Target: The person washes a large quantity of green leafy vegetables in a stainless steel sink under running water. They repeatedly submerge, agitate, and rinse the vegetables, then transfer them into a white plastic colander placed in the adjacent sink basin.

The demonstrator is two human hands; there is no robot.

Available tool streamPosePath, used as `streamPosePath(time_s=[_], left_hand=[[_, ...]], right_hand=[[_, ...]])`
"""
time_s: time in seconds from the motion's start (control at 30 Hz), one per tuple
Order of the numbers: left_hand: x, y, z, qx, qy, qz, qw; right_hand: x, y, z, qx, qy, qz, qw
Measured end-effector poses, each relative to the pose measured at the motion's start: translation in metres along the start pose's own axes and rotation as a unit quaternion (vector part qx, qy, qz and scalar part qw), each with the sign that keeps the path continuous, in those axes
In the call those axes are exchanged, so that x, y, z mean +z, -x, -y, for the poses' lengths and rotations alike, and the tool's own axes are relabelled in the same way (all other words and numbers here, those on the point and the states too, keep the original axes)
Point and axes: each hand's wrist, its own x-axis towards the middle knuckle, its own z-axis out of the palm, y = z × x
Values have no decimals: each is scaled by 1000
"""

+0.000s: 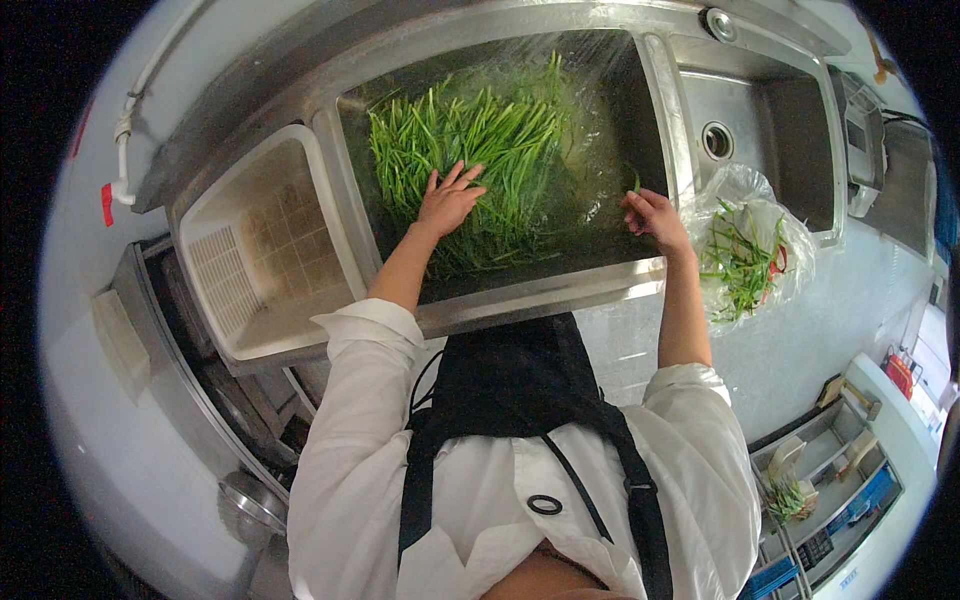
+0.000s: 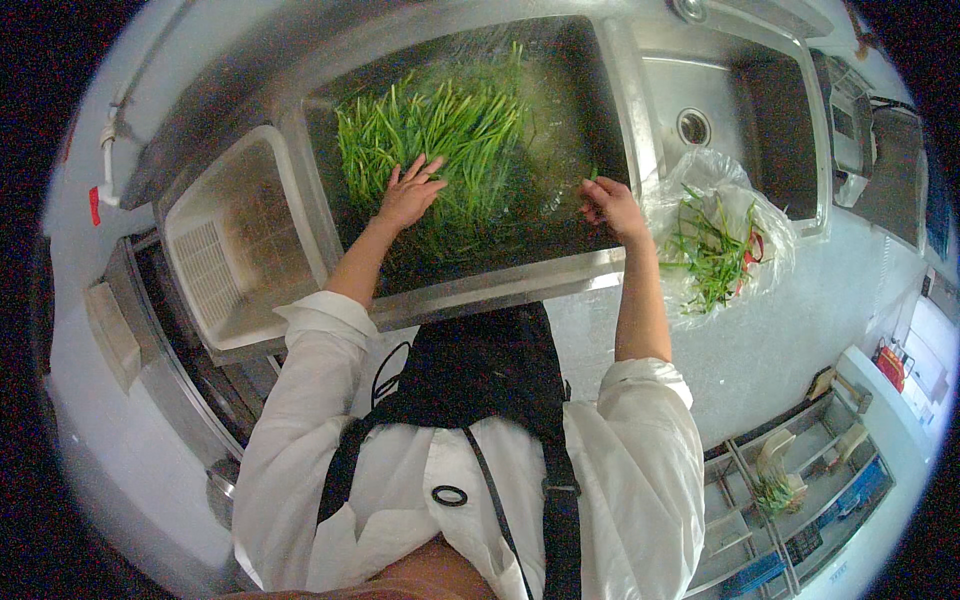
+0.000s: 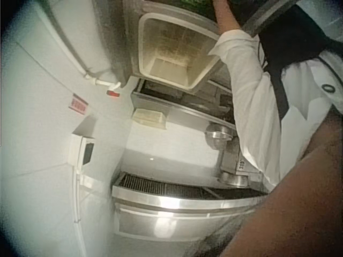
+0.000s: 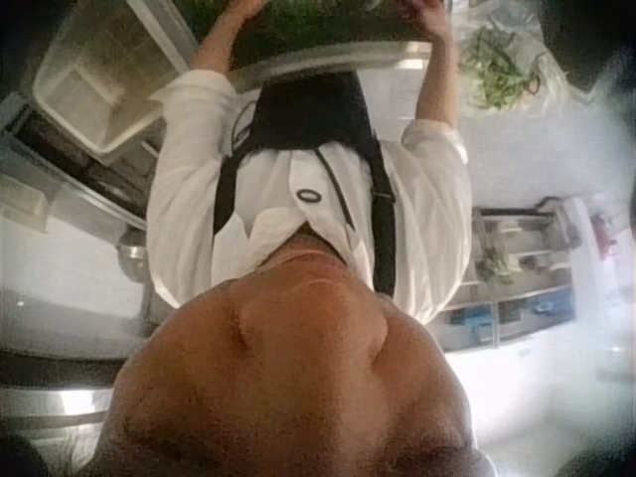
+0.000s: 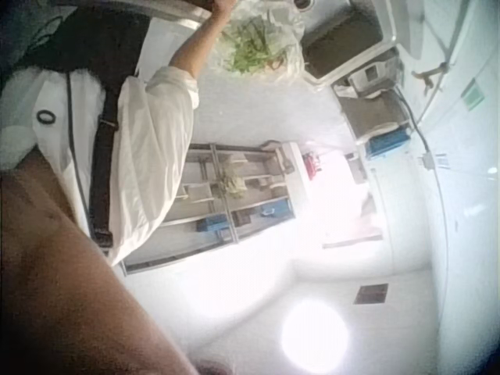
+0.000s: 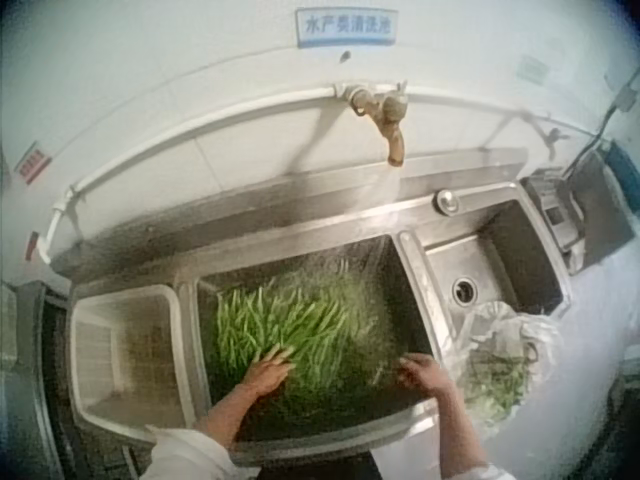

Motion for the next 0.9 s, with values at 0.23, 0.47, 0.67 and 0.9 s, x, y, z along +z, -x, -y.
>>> streamPosePath(time_s=[0.23, 0.47, 0.67, 0.9], left_hand=[[-5, 11, 12, -37, 48, 26, 998], [-11, 9, 0, -99, 126, 55, 986], [-5, -9, 2, -190, 247, -45, 949], [-7, -44, -8, -198, 194, -224, 934]], right_hand=[[-35, 102, 53, -173, 198, -276, 924], [-115, 173, 27, -145, 179, -434, 871], [-150, 169, -12, 1, 465, -456, 759], [-112, 159, 30, -81, 227, -514, 823]])
